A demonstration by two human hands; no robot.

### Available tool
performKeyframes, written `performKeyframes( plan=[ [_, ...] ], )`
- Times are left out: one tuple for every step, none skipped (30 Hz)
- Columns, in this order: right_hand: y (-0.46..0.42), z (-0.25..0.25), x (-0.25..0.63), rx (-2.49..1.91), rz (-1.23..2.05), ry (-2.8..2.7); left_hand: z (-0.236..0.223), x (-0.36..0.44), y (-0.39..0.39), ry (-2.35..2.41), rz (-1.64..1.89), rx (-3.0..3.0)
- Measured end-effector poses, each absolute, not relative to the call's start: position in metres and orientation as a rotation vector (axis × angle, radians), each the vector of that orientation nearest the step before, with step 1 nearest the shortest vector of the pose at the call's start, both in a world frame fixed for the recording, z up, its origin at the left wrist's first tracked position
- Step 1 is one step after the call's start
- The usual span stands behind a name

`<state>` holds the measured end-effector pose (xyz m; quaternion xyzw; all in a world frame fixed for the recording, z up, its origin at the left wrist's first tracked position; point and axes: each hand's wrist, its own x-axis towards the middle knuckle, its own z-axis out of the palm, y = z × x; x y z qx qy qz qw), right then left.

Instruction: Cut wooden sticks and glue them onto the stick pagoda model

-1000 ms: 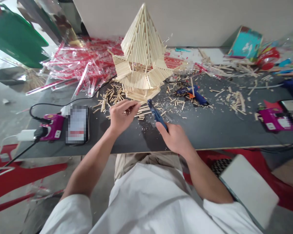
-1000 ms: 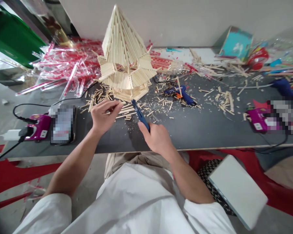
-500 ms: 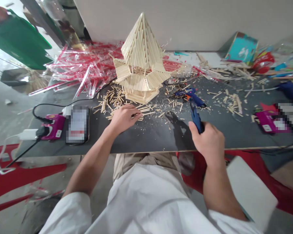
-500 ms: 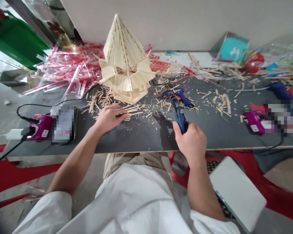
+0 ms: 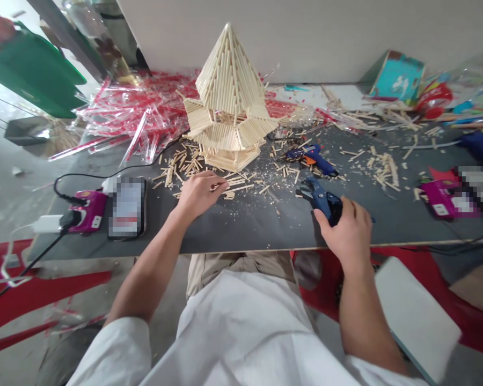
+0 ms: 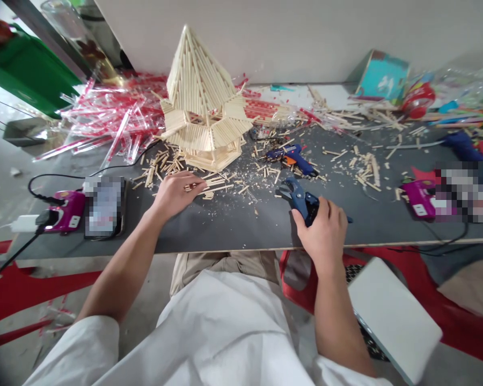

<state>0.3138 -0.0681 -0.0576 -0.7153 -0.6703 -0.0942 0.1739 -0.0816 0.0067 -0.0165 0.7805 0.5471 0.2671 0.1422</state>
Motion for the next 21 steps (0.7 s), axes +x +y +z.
performKeyframes(
  plan=[
    [-0.068,-0.059,0.317,-2.025,-0.262,-1.9,-0.016,-0.082,0.007,1.584,0.757,2.246],
    [-0.067,-0.06,0.319,-2.023,-0.256,-1.899,-0.015,-0.082,0.006,1.589,0.747,2.239],
    [-0.067,-0.06,0.323,-2.022,-0.249,-1.899,-0.014,-0.082,0.006,1.592,0.743,2.232],
    [-0.066,-0.061,0.326,-2.022,-0.244,-1.899,-0.013,-0.082,0.006,1.589,0.743,2.227],
    [-0.066,-0.061,0.329,-2.024,-0.243,-1.9,-0.013,-0.083,0.006,1.583,0.748,2.223],
    [-0.065,-0.062,0.333,-2.027,-0.243,-1.905,-0.013,-0.083,0.007,1.575,0.753,2.221],
    [-0.064,-0.061,0.337,-2.034,-0.242,-1.913,-0.013,-0.083,0.007,1.568,0.756,2.222],
    [-0.063,-0.061,0.34,-2.044,-0.239,-1.922,-0.013,-0.084,0.007,1.561,0.758,2.226],
    [-0.062,-0.061,0.343,-2.059,-0.232,-1.932,-0.012,-0.083,0.007,1.554,0.756,2.232],
    [-0.061,-0.06,0.346,-2.079,-0.224,-1.944,-0.012,-0.083,0.006,1.552,0.755,2.236],
    [-0.061,-0.059,0.348,-2.105,-0.216,-1.953,-0.012,-0.082,0.006,1.563,0.754,2.23],
    [-0.06,-0.059,0.349,-2.136,-0.21,-1.958,-0.012,-0.081,0.006,1.589,0.754,2.213],
    [-0.059,-0.058,0.349,-2.169,-0.207,-1.956,-0.012,-0.08,0.005,1.623,0.755,2.186],
    [-0.058,-0.057,0.348,-2.197,-0.21,-1.95,-0.011,-0.079,0.004,1.659,0.756,2.155],
    [-0.056,-0.055,0.346,-2.21,-0.219,-1.941,-0.011,-0.078,0.003,1.688,0.755,2.127],
    [-0.053,-0.053,0.343,-2.2,-0.234,-1.932,-0.01,-0.077,0.002,1.705,0.754,2.108],
    [-0.048,-0.051,0.337,-2.163,-0.246,-1.929,-0.01,-0.076,0.001,1.701,0.752,2.103],
    [-0.041,-0.047,0.331,-2.102,-0.252,-1.932,-0.01,-0.075,0.001,1.68,0.754,2.106],
    [-0.031,-0.042,0.323,-2.022,-0.246,-1.94,-0.01,-0.074,0.0,1.651,0.761,2.112],
    [-0.019,-0.036,0.315,-1.935,-0.217,-1.956,-0.01,-0.073,0.0,1.624,0.772,2.116],
    [-0.005,-0.029,0.307,-1.859,-0.182,-1.958,-0.011,-0.072,0.0,1.602,0.789,2.118]
  ],
)
